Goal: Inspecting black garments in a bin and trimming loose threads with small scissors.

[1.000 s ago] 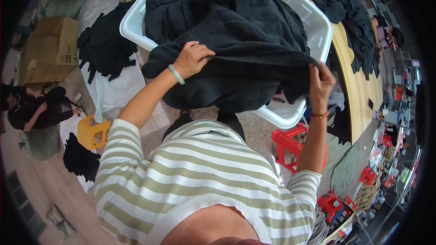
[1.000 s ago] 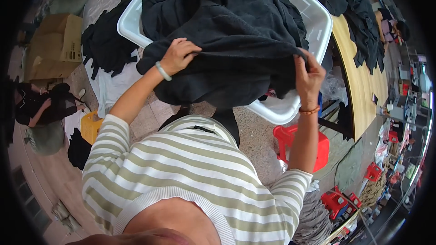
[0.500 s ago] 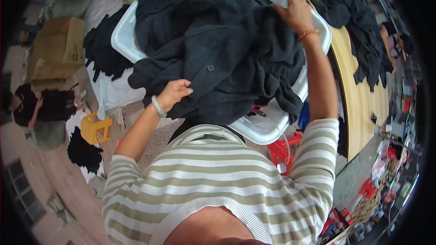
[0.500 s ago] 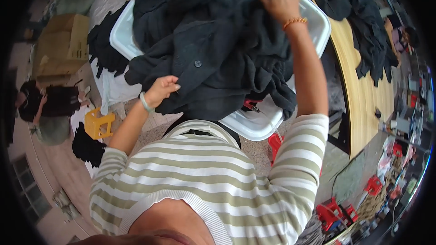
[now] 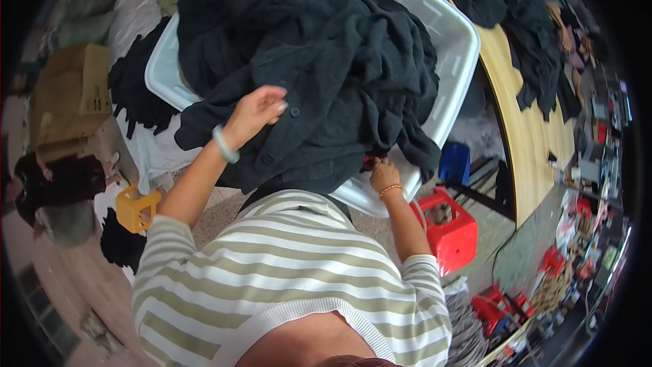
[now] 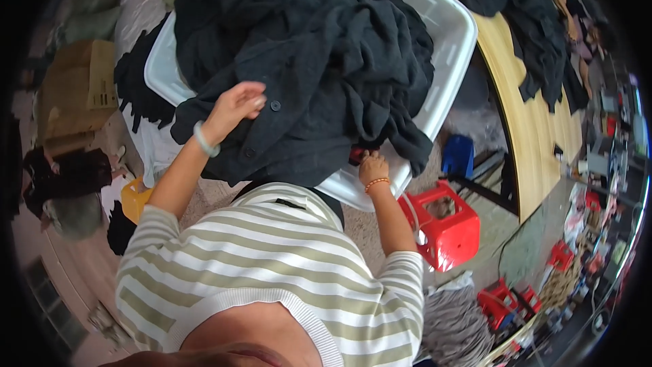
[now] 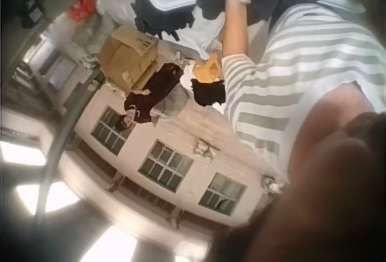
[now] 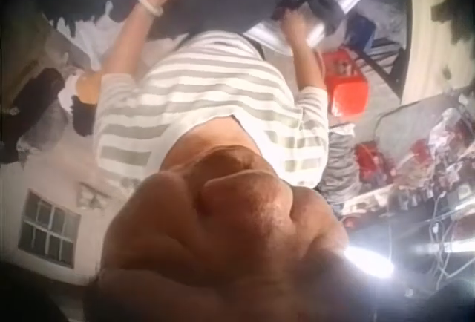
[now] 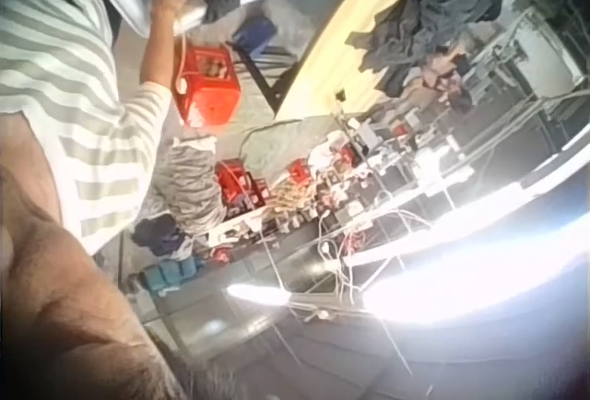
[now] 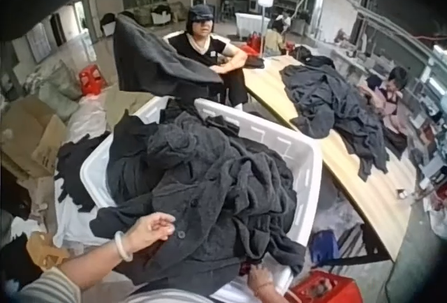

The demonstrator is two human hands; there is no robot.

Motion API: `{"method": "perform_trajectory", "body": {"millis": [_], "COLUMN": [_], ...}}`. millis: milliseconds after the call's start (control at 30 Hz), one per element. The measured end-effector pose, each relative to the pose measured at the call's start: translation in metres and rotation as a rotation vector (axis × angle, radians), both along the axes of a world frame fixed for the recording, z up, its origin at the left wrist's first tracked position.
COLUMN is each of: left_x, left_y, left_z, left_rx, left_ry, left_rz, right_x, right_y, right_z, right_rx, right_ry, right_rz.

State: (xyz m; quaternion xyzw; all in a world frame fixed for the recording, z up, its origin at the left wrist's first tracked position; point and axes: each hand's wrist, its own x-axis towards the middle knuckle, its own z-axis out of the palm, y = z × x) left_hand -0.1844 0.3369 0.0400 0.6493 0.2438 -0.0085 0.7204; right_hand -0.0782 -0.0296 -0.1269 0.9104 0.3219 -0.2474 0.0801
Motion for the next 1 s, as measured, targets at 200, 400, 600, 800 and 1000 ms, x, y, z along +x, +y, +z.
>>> {"method": "perform_trajectory", "body": {"millis": [200,400,600,800,1000], "left_x": [0.091,0.089,0.108,0.161,0.156], "left_y": [0.002,-0.004,-0.009,0.013,-0.021], "left_z": [-0.016,-0.018,-0.017,-0.035,-0.024], "left_rx": [-0.547,-0.454,0.815,-1.137,-0.87], "left_ry": [0.155,0.08,-0.305,-0.077,-0.117], "left_rz": [0.196,-0.204,-0.373,0.017,-0.164], "right_x": [0.01,0.007,-0.02,-0.034,-0.036], "right_y": [0.018,0.003,-0.037,-0.02,0.013], "right_z": [-0.03,0.122,0.181,0.196,0.213], "right_rx": [-0.117,-0.034,0.133,0.4,0.781], "right_ry": [0.104,0.085,-0.061,-0.12,-0.45], "right_rz": [0.061,-0.126,-0.237,-0.394,-0.216]}}
